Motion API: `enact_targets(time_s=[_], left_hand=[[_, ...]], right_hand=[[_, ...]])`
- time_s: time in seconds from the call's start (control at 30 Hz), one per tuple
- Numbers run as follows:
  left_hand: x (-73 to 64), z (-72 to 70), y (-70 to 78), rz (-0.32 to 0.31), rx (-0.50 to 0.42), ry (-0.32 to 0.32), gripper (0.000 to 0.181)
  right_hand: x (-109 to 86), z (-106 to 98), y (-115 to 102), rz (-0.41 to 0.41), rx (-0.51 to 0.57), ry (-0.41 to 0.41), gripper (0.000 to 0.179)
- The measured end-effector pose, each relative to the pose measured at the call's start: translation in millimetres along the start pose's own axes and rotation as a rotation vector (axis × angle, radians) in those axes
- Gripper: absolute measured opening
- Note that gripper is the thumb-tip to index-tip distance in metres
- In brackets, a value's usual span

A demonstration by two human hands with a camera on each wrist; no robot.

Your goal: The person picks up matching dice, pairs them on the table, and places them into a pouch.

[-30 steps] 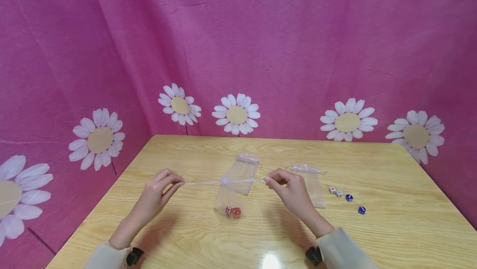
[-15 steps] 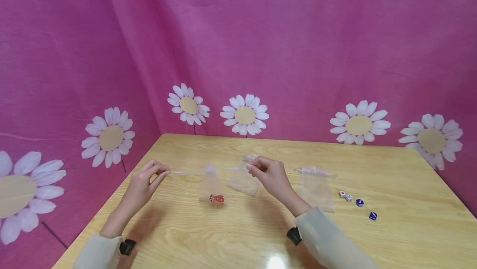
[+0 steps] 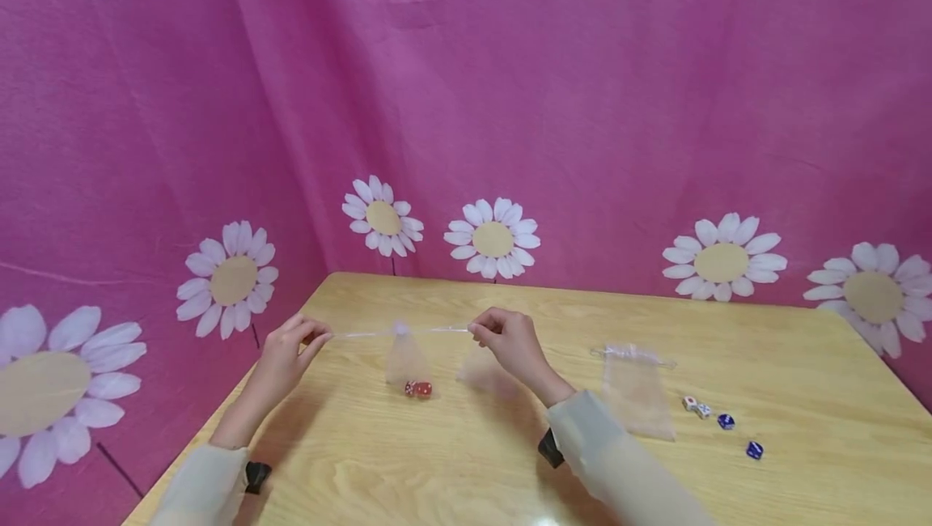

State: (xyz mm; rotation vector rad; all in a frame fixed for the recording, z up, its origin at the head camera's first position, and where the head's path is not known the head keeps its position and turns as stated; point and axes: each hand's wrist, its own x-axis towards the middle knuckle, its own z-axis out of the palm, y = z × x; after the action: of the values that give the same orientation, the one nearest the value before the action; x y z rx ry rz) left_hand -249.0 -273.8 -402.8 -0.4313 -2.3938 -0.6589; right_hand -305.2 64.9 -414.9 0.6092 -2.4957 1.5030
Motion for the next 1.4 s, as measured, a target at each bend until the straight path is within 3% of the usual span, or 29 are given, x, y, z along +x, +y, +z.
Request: enact_targets(time_s=[0.23, 0.47, 0.8, 1.07, 1.4], left_hand=[[16.0, 13.8, -5.8, -0.11, -0.003, -0.087, 0.007], [31.9, 29.9, -16.3, -0.12, 0.012, -0.119, 0.008], [52.5, 55.7, -26.4, -0.171, 0.014, -0.22, 0.01], [54.5, 66.4, -32.6, -0.158, 0.008, -0.215, 0.007], [55.4, 72.2, -23.8, -0.122, -0.044, -0.157, 0.009]], right_hand=[[11.1, 7.2, 11.5, 0.039, 0.008, 0.025, 0.015], [20.7, 11.4, 22.2, 0.095, 0.007, 0.033, 0.017], [29.4, 14.4, 34.9, 0.158, -0.032, 0.045, 0.011], [35.0, 18.7, 40.7, 0.165, -0.044, 0.034, 0.009], [31.8, 20.3, 41.8, 0.069, -0.099, 0.057, 0.018]])
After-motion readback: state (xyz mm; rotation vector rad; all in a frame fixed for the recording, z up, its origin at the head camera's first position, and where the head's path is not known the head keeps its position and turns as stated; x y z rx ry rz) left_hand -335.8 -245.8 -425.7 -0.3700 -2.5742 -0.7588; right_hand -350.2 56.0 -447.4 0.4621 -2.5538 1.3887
